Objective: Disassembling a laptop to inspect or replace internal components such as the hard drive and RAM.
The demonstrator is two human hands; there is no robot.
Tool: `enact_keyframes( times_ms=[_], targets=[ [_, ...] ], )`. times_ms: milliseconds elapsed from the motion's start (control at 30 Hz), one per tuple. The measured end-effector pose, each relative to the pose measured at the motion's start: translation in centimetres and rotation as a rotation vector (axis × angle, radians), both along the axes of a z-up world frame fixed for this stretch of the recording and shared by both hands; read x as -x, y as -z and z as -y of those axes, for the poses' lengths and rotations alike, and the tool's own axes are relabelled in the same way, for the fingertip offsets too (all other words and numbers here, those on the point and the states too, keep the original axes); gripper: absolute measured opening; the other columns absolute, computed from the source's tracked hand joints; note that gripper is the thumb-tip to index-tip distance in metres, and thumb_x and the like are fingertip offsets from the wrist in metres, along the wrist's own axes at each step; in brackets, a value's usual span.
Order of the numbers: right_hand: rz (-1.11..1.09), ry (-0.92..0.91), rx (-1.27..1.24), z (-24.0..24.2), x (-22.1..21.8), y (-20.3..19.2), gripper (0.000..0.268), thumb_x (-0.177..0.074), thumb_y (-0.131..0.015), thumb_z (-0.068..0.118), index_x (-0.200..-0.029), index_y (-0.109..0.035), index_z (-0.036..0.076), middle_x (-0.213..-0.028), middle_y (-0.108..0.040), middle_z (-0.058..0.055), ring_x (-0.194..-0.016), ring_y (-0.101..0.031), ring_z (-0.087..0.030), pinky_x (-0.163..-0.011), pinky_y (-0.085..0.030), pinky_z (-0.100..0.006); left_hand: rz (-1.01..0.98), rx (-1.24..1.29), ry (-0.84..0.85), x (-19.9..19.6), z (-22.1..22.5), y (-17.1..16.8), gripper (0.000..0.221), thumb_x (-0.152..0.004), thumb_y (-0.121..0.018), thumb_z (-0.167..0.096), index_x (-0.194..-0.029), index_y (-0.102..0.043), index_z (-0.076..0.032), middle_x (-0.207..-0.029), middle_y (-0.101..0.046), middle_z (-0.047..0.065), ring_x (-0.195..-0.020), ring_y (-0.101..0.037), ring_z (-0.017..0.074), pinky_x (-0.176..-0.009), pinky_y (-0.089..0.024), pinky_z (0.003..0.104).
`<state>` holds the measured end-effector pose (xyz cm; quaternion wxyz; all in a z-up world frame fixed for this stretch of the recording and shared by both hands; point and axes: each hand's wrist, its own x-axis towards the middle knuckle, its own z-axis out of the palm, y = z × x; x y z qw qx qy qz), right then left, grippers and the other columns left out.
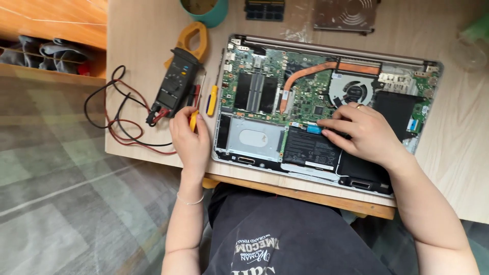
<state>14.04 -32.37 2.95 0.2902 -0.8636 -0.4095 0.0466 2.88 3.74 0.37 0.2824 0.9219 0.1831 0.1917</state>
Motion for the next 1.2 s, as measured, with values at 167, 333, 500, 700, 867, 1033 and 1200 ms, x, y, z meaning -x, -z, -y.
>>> enact_keyframes(
  times_ms=[167,333,500,700,867,1033,1200],
  targets=[
    [-0.009,0.004,0.022,0.0,-0.1,0.3,0.019,-0.083,-0.077,0.020,-0.102,-0.080,0.016,-0.084,-0.066,-0.003,-0.079,-0.064,-0.025,-0.070,-0.052,-0.038,0.050,-0.191,0.011,-1.6,0.3,-0.3,0.019,-0.100,-0.065,-0.008,-0.118,-0.065,-0.003,-0.118,-0.064,0.014,-0.111,-0.055,0.0348,-0.098,-0.046,0.045],
    [-0.010,0.007,0.012,0.1,-0.2,0.2,0.018,-0.084,-0.077,0.020,-0.102,-0.080,0.016,-0.085,-0.066,-0.002,-0.079,-0.064,-0.024,-0.070,-0.052,-0.038,0.048,-0.351,0.090,-3.5,0.6,-1.7,0.020,-0.098,-0.072,-0.020,-0.114,-0.071,-0.009,-0.123,-0.060,0.013,-0.114,-0.051,0.0339,-0.099,-0.044,0.047],
    [-0.009,-0.027,0.021,0.0,-0.4,-0.2,0.029,-0.079,-0.080,0.030,-0.104,-0.078,0.015,-0.086,-0.067,-0.004,-0.078,-0.064,-0.025,-0.069,-0.052,-0.038,-0.101,-0.409,0.153,-5.1,-0.4,-1.4,0.024,-0.092,-0.078,-0.027,-0.107,-0.074,-0.009,-0.108,-0.058,0.011,-0.102,-0.053,0.0329,-0.087,-0.045,0.046],
    [-0.001,-0.045,0.028,0.2,-0.4,0.1,0.031,-0.080,-0.080,0.033,-0.105,-0.077,0.015,-0.087,-0.067,-0.004,-0.080,-0.065,-0.026,-0.070,-0.053,-0.039,-0.178,-0.495,0.176,-6.7,-1.3,0.1,0.030,-0.088,-0.078,-0.029,-0.096,-0.066,-0.003,-0.096,-0.060,0.014,-0.091,-0.059,0.0341,-0.068,-0.051,0.045],
    [-0.007,-0.050,0.023,0.1,-0.5,-0.2,0.031,-0.080,-0.080,0.033,-0.105,-0.076,0.014,-0.087,-0.067,-0.004,-0.081,-0.065,-0.026,-0.071,-0.053,-0.039,-0.111,-0.495,0.165,-6.8,-2.1,-0.4,0.024,-0.093,-0.075,-0.025,-0.092,-0.063,-0.004,-0.091,-0.062,0.012,-0.088,-0.062,0.0313,-0.066,-0.054,0.044],
    [-0.018,-0.029,0.023,0.2,-0.5,0.1,0.031,-0.080,-0.080,0.032,-0.105,-0.076,0.014,-0.086,-0.066,-0.005,-0.081,-0.065,-0.026,-0.071,-0.053,-0.039,-0.034,-0.080,0.266,-6.8,-0.6,-7.7,0.020,-0.102,-0.068,-0.022,-0.102,-0.061,-0.003,-0.093,-0.069,0.008,-0.085,-0.069,0.0208,-0.071,-0.055,0.035],
    [-0.076,-0.054,-0.023,0.8,-1.0,0.8,0.027,-0.082,-0.078,0.028,-0.105,-0.077,0.014,-0.085,-0.065,-0.004,-0.080,-0.065,-0.026,-0.070,-0.052,-0.039,-0.217,0.545,0.656,-9.4,1.5,-10.6,0.025,-0.101,-0.070,-0.022,-0.119,-0.068,-0.004,-0.086,-0.070,0.002,-0.074,-0.062,0.0082,-0.066,-0.051,0.023]
  ],
)
